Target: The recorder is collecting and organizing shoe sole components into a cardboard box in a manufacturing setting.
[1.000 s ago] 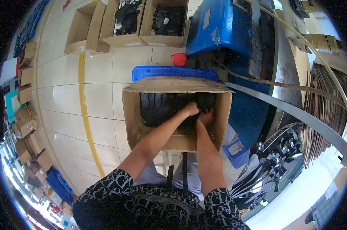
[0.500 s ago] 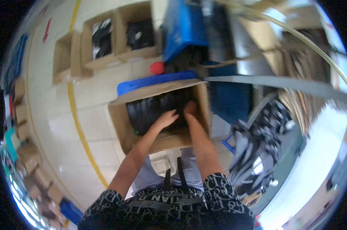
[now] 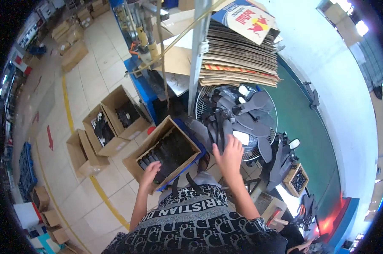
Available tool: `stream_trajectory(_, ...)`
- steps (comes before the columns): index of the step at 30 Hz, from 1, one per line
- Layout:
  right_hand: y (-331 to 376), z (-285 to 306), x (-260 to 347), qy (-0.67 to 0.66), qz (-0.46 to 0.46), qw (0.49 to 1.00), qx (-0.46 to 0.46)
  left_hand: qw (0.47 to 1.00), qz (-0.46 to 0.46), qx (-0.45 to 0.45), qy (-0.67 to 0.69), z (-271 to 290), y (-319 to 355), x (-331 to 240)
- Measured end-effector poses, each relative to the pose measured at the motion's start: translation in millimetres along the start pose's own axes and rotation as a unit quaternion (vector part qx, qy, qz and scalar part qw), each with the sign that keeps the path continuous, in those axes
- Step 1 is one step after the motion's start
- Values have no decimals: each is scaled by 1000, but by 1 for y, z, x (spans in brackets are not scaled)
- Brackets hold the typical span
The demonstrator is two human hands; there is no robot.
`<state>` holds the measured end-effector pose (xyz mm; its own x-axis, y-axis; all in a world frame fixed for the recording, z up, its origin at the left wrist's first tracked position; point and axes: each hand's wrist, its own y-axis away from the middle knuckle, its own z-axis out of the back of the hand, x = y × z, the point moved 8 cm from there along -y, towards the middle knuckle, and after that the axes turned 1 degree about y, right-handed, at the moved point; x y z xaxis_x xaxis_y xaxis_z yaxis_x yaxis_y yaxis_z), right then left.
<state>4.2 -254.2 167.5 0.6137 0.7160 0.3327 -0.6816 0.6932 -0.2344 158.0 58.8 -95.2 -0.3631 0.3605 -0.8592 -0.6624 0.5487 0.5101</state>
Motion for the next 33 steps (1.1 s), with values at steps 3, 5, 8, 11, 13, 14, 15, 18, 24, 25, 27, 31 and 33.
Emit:
stream_trajectory(3,6,-34,-64,-19,-69,995,64,993,-3,114,43,-74,-25,-69)
stream_trajectory(5,2,-40,-71,-28,-67,993,91,986,-16,149,72,-123,-37,-97)
stream_trajectory(8,5,-33,-89,-69,-76,994,50,979,-49,182,81,-192,-46,-143)
stream_trajectory(11,9,-11,-113,-101,-93,991,0,959,-46,242,138,-235,-41,-173)
stream_trajectory(13,12,9,-128,-178,-78,979,-65,982,-84,170,21,-227,-50,-165)
stream_trajectory(14,13,17,-135,-210,-92,971,-75,974,-189,128,5,-222,-50,-174)
stream_trajectory(15,16,25,-136,-217,-95,968,-81,973,-193,129,-5,-212,-54,-171)
stream_trajectory(18,28,51,-151,-260,-112,948,-143,930,-162,124,-306,-229,-2,-219)
stream_trajectory(24,10,64,-84,-430,40,901,-31,963,-187,191,23,-288,38,-271)
stream_trajectory(25,0,51,-93,-470,9,882,-4,961,-108,228,111,-296,38,-268)
stream_trajectory(27,-36,48,-127,-447,-83,887,-84,953,-126,225,161,-293,39,-274)
stream_trajectory(31,-117,-63,-210,-548,-312,775,36,954,-94,232,164,-282,43,-259)
stream_trajectory(33,-139,-94,-207,-648,-348,677,28,953,-46,232,188,-269,45,-246)
